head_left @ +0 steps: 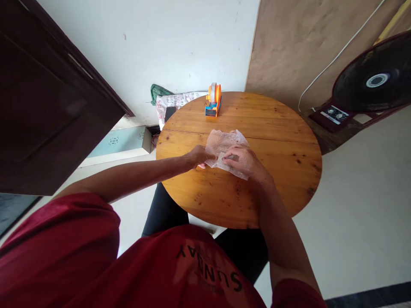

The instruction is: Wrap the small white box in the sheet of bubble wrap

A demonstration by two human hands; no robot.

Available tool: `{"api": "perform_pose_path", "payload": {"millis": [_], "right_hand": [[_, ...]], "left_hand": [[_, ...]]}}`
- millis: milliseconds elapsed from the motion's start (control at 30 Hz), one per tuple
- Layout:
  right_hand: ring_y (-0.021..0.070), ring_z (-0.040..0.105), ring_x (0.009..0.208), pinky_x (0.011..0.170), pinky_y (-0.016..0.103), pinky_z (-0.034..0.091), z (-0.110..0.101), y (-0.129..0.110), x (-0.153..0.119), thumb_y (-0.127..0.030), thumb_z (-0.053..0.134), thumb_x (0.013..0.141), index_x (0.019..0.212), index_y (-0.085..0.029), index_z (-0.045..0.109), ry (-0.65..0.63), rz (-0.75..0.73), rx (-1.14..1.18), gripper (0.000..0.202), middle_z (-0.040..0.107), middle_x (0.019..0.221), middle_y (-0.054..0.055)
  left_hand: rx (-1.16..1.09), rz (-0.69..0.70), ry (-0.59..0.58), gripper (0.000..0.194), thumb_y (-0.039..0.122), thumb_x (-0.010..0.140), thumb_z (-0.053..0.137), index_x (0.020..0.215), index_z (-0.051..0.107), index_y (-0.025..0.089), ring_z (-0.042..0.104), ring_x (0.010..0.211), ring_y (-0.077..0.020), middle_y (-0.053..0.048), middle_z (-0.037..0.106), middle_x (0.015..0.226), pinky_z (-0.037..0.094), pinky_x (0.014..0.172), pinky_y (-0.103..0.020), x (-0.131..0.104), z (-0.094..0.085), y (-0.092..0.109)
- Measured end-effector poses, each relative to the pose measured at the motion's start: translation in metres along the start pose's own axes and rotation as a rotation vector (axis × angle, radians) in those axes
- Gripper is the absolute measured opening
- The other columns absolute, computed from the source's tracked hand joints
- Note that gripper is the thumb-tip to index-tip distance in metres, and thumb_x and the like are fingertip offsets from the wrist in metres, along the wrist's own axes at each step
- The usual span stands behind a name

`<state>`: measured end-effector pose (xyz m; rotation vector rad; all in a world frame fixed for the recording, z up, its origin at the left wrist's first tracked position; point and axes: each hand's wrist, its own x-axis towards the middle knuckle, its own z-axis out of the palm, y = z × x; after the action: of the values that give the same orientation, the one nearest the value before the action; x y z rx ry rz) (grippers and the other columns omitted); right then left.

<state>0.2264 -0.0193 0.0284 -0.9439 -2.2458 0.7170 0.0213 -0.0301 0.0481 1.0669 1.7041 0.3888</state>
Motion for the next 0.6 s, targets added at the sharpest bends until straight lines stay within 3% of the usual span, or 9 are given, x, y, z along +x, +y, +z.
{"api": "perform_pose_path", "payload": {"millis": [100,200,600], "right_hand": [[0.0227,0.064,0.089,0.088,0.037,0.046,0.001,0.002,0.0,-0.028,0.066,0.084,0.08,-0.022,0.075,-0.012,0.004,-0.002,0.011,0.073,0.086,0.005],[0.0229,0.065,0.087,0.087,0.038,0.047,0.001,0.004,0.0,-0.03,0.066,0.084,0.08,-0.023,0.075,-0.004,0.0,-0.003,0.012,0.073,0.086,0.005],[0.0236,0.064,0.089,0.086,0.039,0.048,-0.002,-0.005,0.0,-0.031,0.065,0.083,0.08,-0.023,0.076,-0.013,0.047,-0.002,0.014,0.073,0.088,0.005]], "left_hand": [[0.056,0.047,0.012,0.007,0.016,0.078,0.067,0.084,0.07,0.012,0.05,0.048,-0.0062,0.002,0.06,0.06,0.042,0.05,-0.018,-0.01,0.004,0.01],[0.113,-0.005,0.02,0.006,0.016,0.075,0.067,0.081,0.069,0.013,0.05,0.047,-0.0073,0.002,0.058,0.054,0.043,0.05,-0.018,-0.016,0.006,0.018],[-0.053,0.036,-0.05,0.003,0.012,0.072,0.062,0.069,0.062,0.014,0.058,0.053,-0.0117,0.0,0.059,0.054,0.048,0.056,-0.024,-0.014,0.008,0.026]]}}
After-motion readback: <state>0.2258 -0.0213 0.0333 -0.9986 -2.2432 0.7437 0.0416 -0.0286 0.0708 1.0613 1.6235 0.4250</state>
